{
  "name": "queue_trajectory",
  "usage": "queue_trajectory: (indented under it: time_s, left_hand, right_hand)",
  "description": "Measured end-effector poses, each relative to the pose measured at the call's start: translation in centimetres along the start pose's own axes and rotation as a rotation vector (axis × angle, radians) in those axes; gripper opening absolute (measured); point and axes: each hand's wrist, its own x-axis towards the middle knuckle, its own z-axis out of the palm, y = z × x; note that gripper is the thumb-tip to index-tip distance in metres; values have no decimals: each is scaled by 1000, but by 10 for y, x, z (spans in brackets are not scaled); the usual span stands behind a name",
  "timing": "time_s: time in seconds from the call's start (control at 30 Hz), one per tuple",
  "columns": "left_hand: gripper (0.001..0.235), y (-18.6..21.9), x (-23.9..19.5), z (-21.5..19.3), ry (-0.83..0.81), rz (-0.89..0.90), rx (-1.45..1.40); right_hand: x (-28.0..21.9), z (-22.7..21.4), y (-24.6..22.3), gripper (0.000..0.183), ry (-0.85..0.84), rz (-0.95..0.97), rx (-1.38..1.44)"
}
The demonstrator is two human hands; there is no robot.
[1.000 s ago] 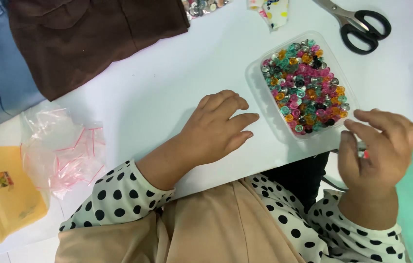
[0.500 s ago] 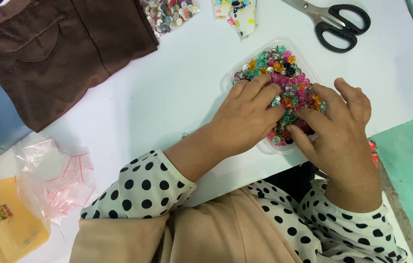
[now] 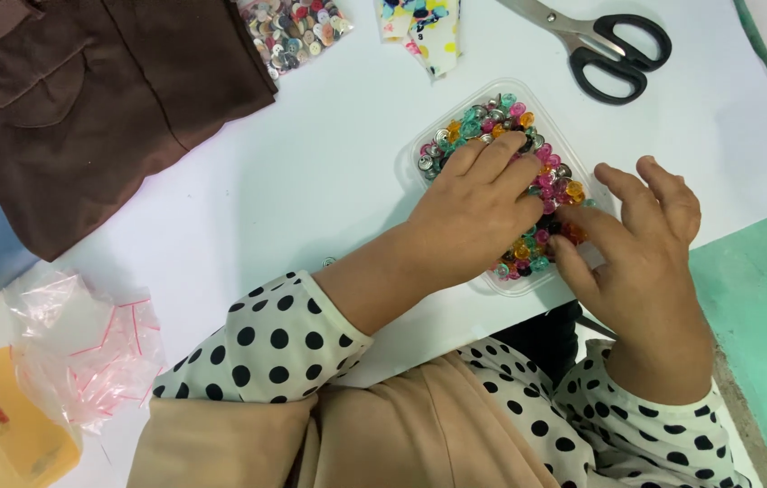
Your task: Bagging small metal fasteners into plastic bags
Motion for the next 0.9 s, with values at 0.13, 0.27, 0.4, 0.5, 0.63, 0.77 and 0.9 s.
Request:
queue_trajectory:
  time_s: [0.13, 0.27, 0.4, 0.5, 0.63, 0.77, 0.9]
  left_hand:
    - [10, -2, 2, -1, -49, 21, 12]
    - [10, -1, 5, 1, -38, 68, 52]
    - [11, -1, 3, 8, -16, 66, 32]
    - [10, -1, -1, 8, -1, 65, 12]
    - [11, -3, -3, 5, 45, 84, -6]
    - [13, -6, -5, -1, 81, 77, -1]
    - [18, -9, -6, -9, 160, 63, -41]
  right_hand:
    - [3, -1, -1, 29, -21, -1, -34]
    - [5, 0, -2, 31, -36, -3, -78]
    - [7, -1, -5, 23, -67, -9, -72]
    - [7, -1, -5, 22, -59, -45, -89]
    - [5, -6, -3, 24, -88, -3, -28]
    - [18, -7, 5, 20, 23, -41, -51]
    - [35, 7, 11, 15, 65, -79, -241]
